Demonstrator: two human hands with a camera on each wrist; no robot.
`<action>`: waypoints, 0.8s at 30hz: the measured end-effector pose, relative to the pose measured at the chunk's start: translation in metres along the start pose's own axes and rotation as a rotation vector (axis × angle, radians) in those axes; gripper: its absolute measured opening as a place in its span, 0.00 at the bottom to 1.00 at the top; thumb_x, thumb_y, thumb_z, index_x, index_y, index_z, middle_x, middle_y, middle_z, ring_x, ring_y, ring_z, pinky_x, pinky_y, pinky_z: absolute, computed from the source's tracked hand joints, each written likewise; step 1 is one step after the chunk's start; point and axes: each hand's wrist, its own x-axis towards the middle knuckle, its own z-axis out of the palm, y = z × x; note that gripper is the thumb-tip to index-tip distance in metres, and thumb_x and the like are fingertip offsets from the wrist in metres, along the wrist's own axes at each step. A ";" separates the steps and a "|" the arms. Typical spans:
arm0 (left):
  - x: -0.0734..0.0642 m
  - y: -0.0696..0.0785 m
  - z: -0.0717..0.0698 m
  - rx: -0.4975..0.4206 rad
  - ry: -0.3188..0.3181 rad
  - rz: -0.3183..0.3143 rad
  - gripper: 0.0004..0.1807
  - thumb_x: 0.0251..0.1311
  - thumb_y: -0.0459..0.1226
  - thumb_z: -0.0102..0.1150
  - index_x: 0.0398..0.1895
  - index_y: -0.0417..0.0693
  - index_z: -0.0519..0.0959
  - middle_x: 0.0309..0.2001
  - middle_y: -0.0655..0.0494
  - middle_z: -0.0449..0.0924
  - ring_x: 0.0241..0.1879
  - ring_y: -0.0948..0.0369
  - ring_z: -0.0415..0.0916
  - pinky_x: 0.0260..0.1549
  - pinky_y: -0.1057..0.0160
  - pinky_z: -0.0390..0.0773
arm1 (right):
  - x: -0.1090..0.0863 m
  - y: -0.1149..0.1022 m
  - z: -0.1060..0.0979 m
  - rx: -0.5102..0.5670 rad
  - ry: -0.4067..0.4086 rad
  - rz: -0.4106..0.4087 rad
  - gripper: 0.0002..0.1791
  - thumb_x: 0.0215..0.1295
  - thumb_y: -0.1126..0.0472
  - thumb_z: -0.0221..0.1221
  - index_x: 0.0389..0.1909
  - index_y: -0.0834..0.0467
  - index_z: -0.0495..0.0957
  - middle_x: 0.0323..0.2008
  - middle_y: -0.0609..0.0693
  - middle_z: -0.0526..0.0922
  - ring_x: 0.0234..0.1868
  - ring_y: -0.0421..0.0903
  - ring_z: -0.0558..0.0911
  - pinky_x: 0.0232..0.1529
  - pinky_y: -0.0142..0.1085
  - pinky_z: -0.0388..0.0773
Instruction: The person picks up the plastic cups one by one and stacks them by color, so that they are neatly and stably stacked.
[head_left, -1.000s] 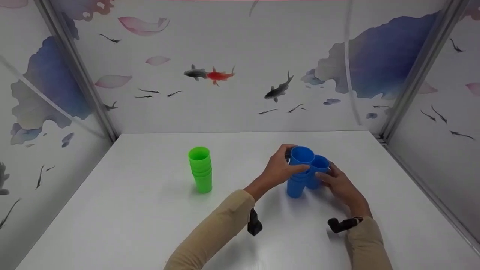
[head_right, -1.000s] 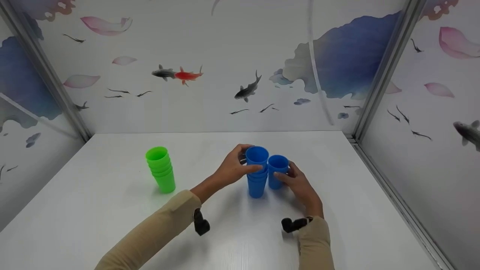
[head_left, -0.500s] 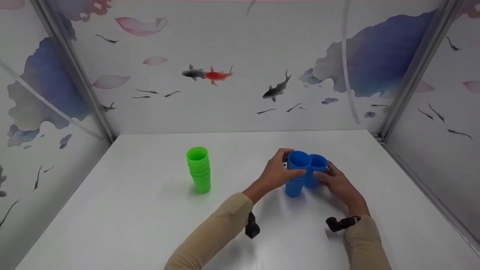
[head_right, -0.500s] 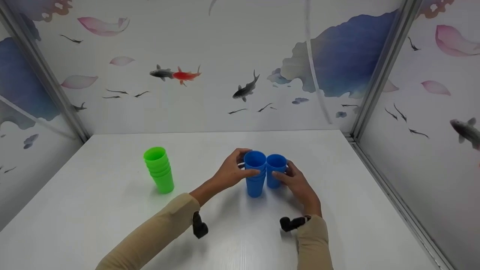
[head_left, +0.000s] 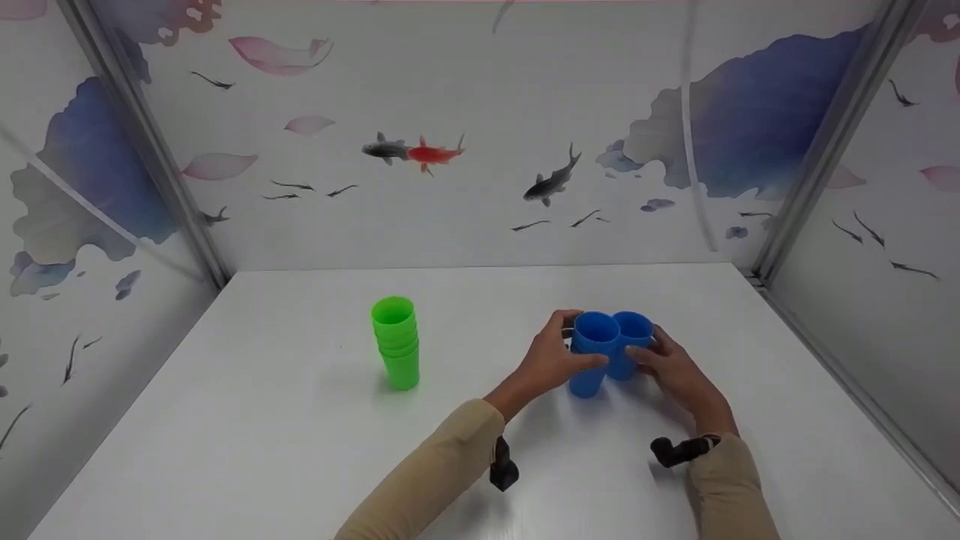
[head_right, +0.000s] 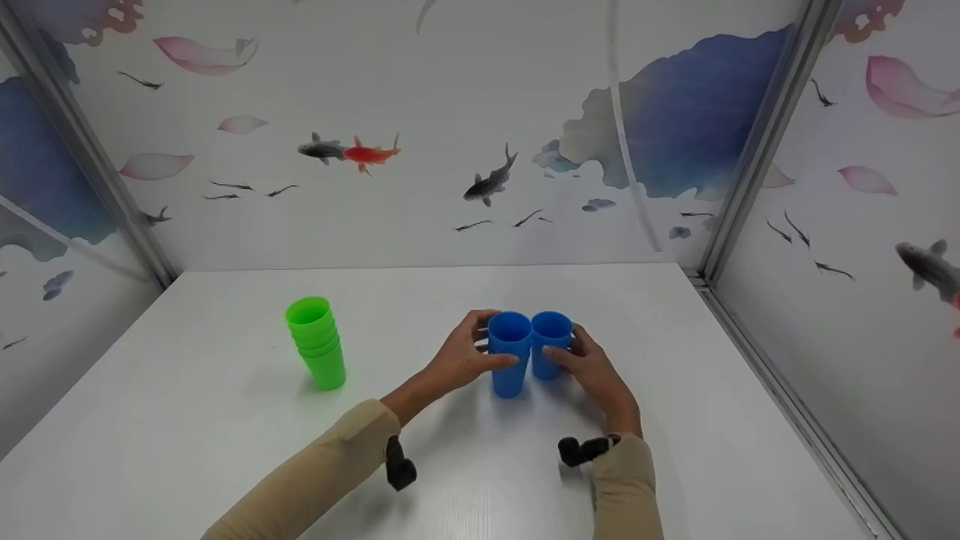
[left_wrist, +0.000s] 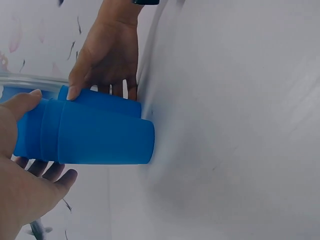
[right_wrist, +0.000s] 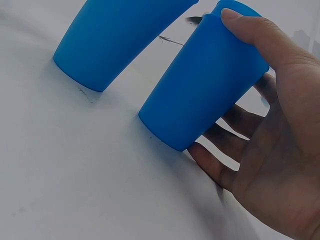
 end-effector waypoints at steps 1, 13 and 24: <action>-0.001 -0.002 0.001 -0.002 -0.002 -0.003 0.41 0.57 0.47 0.72 0.71 0.54 0.62 0.70 0.52 0.70 0.70 0.52 0.69 0.67 0.50 0.73 | 0.000 0.000 0.000 -0.002 0.000 0.000 0.60 0.62 0.33 0.61 0.81 0.47 0.31 0.82 0.58 0.40 0.80 0.64 0.48 0.77 0.59 0.53; -0.004 -0.020 0.016 -0.002 -0.008 -0.042 0.41 0.58 0.44 0.72 0.71 0.50 0.60 0.72 0.50 0.67 0.72 0.50 0.66 0.70 0.48 0.69 | -0.002 0.004 0.000 0.005 -0.015 -0.034 0.58 0.64 0.35 0.60 0.81 0.48 0.33 0.82 0.59 0.41 0.81 0.64 0.47 0.77 0.59 0.54; 0.003 -0.012 0.014 0.029 0.036 -0.017 0.40 0.58 0.46 0.71 0.71 0.50 0.62 0.71 0.51 0.69 0.72 0.51 0.67 0.70 0.47 0.69 | -0.001 0.002 0.000 0.042 -0.015 -0.049 0.56 0.65 0.37 0.60 0.81 0.48 0.36 0.82 0.57 0.43 0.81 0.62 0.49 0.77 0.58 0.55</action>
